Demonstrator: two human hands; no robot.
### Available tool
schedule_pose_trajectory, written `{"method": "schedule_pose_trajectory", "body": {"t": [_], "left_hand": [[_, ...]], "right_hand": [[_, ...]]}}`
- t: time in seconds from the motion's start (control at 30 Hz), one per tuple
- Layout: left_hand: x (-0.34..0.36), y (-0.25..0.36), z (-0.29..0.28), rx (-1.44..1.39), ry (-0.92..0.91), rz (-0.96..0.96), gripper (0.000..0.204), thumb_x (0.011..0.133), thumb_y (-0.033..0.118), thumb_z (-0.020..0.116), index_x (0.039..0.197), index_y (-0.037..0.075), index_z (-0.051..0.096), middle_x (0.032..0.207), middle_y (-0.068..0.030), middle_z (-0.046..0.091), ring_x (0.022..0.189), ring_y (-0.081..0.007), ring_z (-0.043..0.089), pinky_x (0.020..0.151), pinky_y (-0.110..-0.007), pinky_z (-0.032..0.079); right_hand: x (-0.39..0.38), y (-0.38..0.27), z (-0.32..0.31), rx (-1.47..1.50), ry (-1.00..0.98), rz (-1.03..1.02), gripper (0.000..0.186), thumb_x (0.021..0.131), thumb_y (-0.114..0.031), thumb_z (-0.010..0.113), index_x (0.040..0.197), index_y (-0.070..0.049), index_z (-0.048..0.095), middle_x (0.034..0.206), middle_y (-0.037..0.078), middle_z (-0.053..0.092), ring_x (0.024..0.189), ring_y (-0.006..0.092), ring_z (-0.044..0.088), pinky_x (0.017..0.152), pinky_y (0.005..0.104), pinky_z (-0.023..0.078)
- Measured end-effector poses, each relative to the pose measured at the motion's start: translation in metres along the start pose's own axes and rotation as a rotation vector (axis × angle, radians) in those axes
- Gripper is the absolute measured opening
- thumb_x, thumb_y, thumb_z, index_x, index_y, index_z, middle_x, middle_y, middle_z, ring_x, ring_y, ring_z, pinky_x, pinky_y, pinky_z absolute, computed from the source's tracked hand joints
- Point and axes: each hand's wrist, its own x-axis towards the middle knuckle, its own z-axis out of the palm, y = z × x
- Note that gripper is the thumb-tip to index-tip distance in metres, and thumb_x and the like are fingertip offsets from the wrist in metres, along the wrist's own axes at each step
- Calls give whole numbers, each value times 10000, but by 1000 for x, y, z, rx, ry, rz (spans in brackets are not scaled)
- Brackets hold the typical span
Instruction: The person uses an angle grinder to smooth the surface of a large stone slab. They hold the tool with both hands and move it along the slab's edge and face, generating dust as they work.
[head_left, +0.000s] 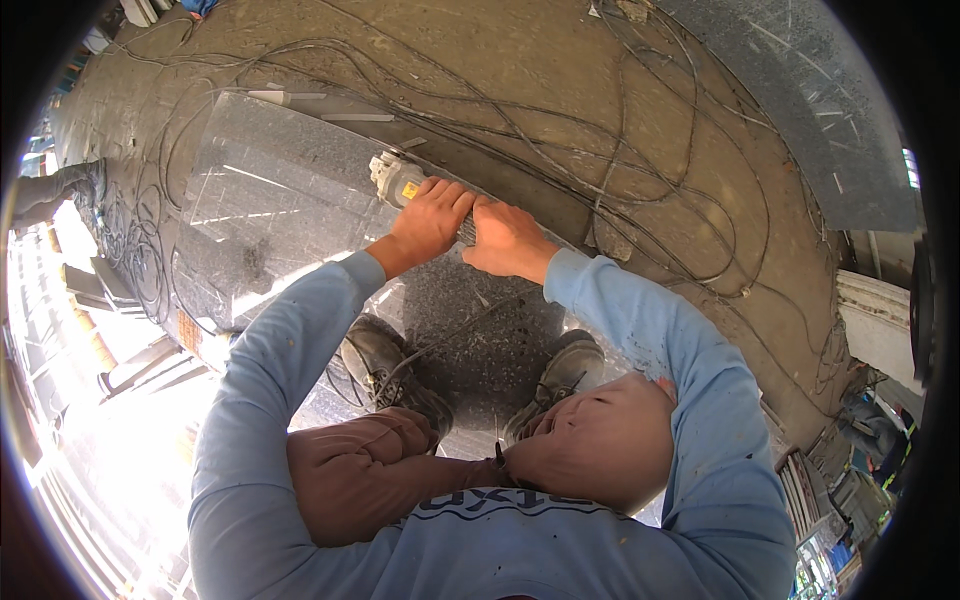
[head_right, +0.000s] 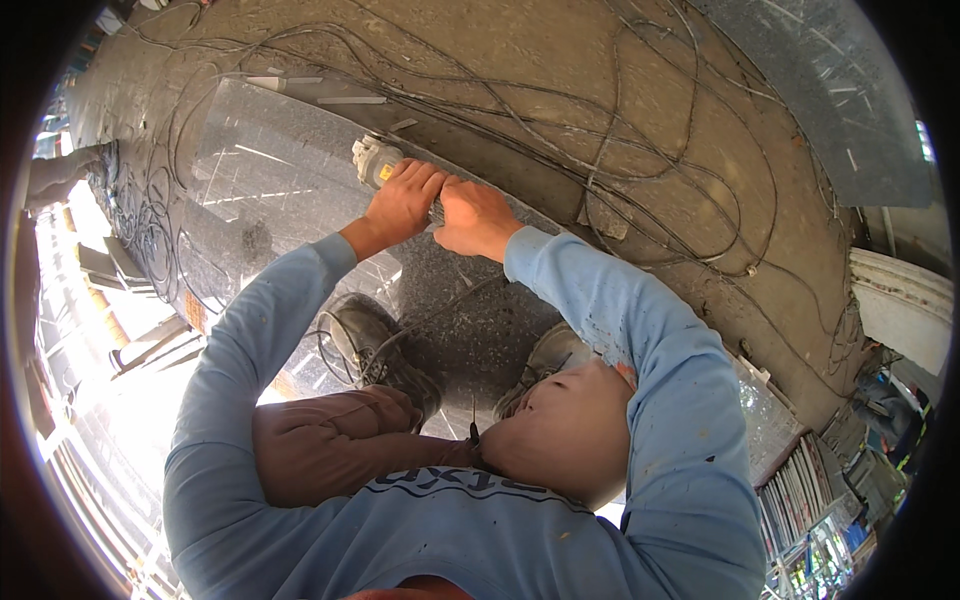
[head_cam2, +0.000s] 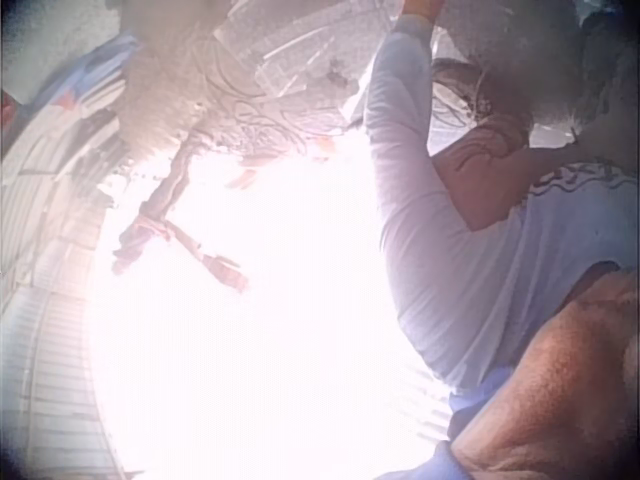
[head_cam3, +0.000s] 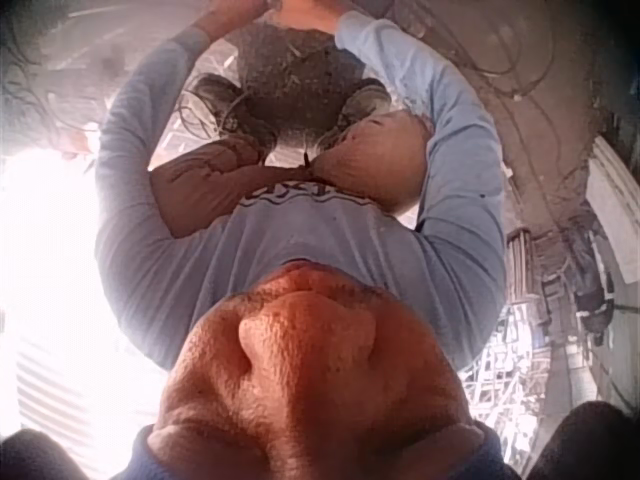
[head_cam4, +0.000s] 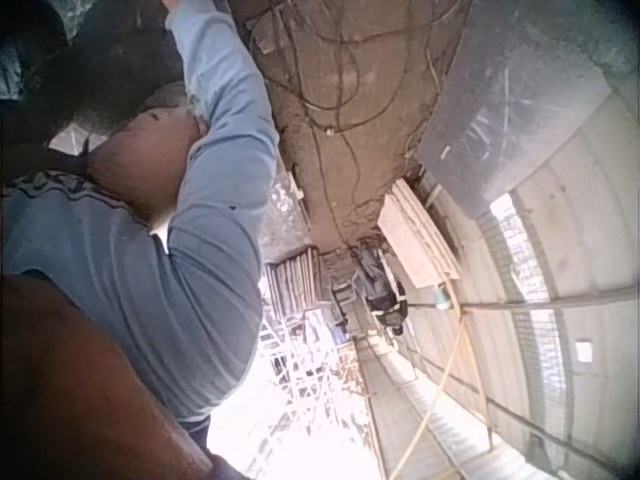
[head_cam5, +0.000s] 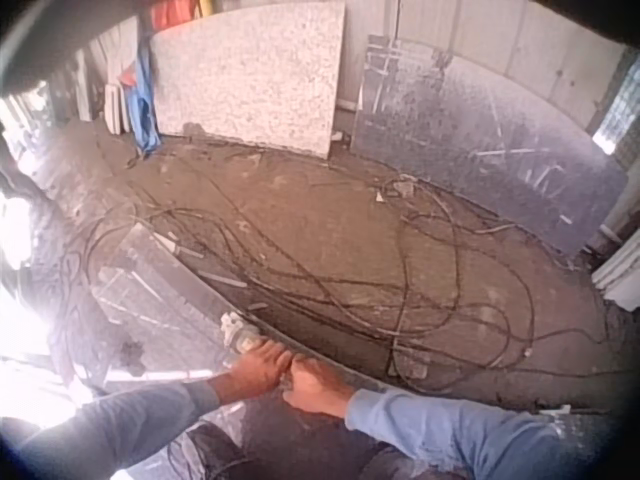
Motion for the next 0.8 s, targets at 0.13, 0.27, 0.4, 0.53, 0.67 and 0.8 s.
{"method": "schedule_pose_trajectory", "body": {"t": [0.13, 0.27, 0.4, 0.53, 0.67, 0.8], "left_hand": [[1, 4, -5, -17, 23, 8, 544, 701, 48, 730, 1231, 51, 608, 1129, -122, 628, 1086, -332, 609, 1030, -446, 459], [1, 7, -6, -9, 45, 11, 539, 699, 52, 731, 1224, 50, 608, 1120, -122, 626, 1075, -335, 610, 1024, -447, 461], [3, 10, -4, -23, 65, 17, 526, 706, 44, 718, 1221, 49, 611, 1111, -120, 624, 1064, -335, 609, 1018, -450, 462], [1, 8, -2, -28, 62, 11, 508, 718, 34, 702, 1218, 49, 614, 1107, -119, 625, 1062, -335, 607, 1014, -451, 461], [-1, 0, 4, -16, 66, 10, 495, 734, 41, 687, 1224, 51, 617, 1105, -119, 625, 1063, -336, 603, 1017, -453, 458], [-4, -12, 6, 7, 50, 1, 494, 744, 47, 681, 1233, 48, 615, 1116, -127, 624, 1072, -338, 600, 1023, -459, 453]], "right_hand": [[-3, -3, -3, 2, -17, 12, 580, 788, -229, 823, 1181, 110, 564, 1052, 275, 720, 1026, 408, 720, 884, 469, 585], [-6, -3, -3, -4, 13, -26, 580, 787, -225, 820, 1181, 115, 563, 1030, 271, 723, 1013, 410, 721, 878, 472, 586], [-7, 0, -2, -10, 23, -24, 573, 784, -221, 810, 1175, 117, 563, 1018, 264, 723, 1004, 412, 721, 875, 474, 586], [-7, -6, -8, -9, -23, 19, 505, 786, -197, 800, 1154, 96, 618, 1074, 249, 727, 1036, 391, 720, 892, 466, 584], [1, 2, 2, -24, 36, -44, 491, 784, -199, 796, 1140, 85, 613, 1072, 250, 728, 1034, 393, 721, 878, 470, 585], [17, 2, 7, -27, 27, -51, 498, 781, -201, 800, 1144, 81, 608, 1082, 250, 729, 1051, 390, 719, 876, 469, 584]]}}
